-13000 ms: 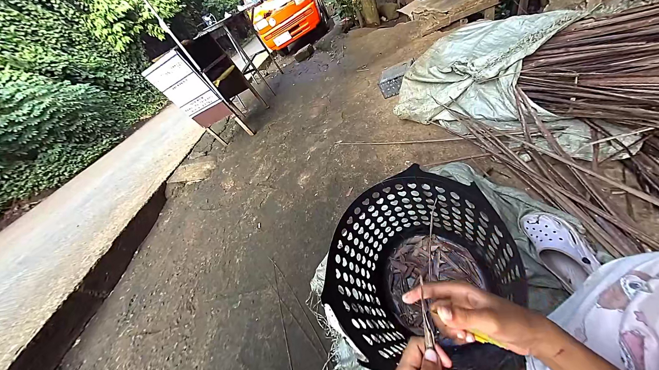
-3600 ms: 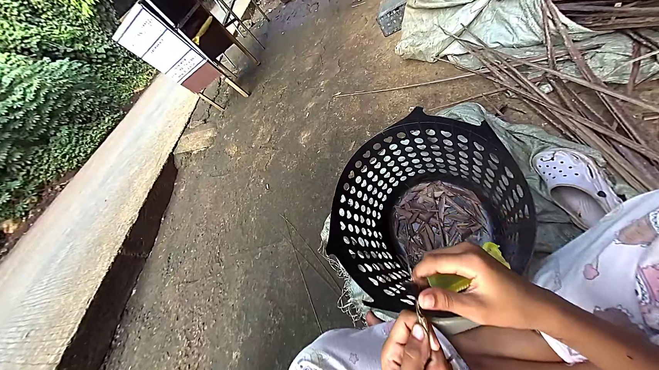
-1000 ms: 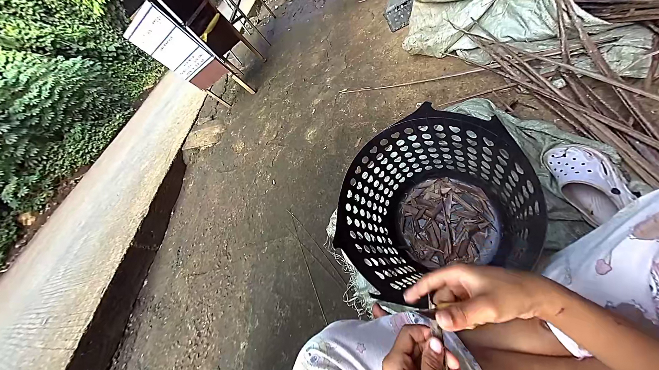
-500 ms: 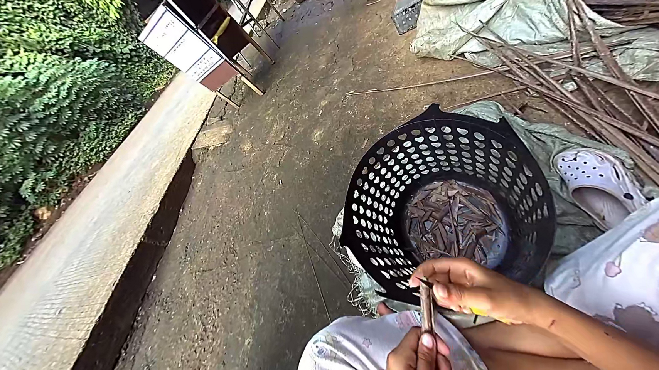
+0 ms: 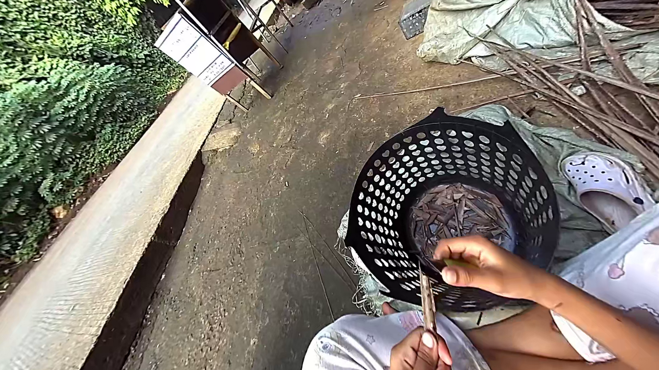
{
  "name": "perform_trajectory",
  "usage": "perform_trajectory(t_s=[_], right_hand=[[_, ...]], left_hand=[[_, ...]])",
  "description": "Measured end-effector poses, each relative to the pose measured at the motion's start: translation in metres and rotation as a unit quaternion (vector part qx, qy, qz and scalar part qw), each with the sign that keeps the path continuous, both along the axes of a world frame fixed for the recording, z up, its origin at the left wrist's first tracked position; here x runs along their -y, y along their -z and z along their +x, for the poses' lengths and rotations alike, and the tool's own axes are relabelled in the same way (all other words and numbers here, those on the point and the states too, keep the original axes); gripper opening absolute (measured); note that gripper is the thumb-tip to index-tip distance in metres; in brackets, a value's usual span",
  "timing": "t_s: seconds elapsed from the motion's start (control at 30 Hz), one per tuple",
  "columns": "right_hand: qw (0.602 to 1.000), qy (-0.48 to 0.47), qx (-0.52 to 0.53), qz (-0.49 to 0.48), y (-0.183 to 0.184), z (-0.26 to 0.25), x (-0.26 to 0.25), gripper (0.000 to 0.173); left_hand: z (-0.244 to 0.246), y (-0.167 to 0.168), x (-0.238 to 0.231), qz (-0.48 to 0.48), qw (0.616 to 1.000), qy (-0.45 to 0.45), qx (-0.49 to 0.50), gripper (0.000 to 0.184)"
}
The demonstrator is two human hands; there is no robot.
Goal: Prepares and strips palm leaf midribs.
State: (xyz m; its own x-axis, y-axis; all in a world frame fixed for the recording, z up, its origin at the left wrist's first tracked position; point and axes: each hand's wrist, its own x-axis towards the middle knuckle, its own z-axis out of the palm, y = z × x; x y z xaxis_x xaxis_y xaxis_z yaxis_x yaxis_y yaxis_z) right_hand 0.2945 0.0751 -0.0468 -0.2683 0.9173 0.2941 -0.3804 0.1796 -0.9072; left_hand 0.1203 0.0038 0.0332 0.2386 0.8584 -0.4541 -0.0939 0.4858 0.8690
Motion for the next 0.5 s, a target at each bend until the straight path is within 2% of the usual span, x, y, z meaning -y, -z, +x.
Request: perform_trajectory(t_s=[0.13,0.23,0.33,0.5], right_hand=[[0.982,-0.186,0.031,0.012,0.0,0.007,0.006,0.037],[0.969,-0.245,0.026,-0.003,-0.003,0.0,0.007,0.051],[0.98,-0.2,-0.002,-0.001,-0.001,-0.007,0.008,0.059],[0.996,-0.068,-0.02,0.049,0.008,-0.017,0.012,0.058]], left_hand=[[-0.001,0.003,-0.004,-0.03,0.996,-0.016,0.082,0.049],[-0.001,0.003,-0.005,-0.03,0.993,-0.012,0.114,0.048],[-0.002,0.003,-0.006,-0.021,0.992,-0.012,0.127,0.046],[-0.003,0.005,-0.009,-0.025,0.989,-0.013,0.143,0.045]])
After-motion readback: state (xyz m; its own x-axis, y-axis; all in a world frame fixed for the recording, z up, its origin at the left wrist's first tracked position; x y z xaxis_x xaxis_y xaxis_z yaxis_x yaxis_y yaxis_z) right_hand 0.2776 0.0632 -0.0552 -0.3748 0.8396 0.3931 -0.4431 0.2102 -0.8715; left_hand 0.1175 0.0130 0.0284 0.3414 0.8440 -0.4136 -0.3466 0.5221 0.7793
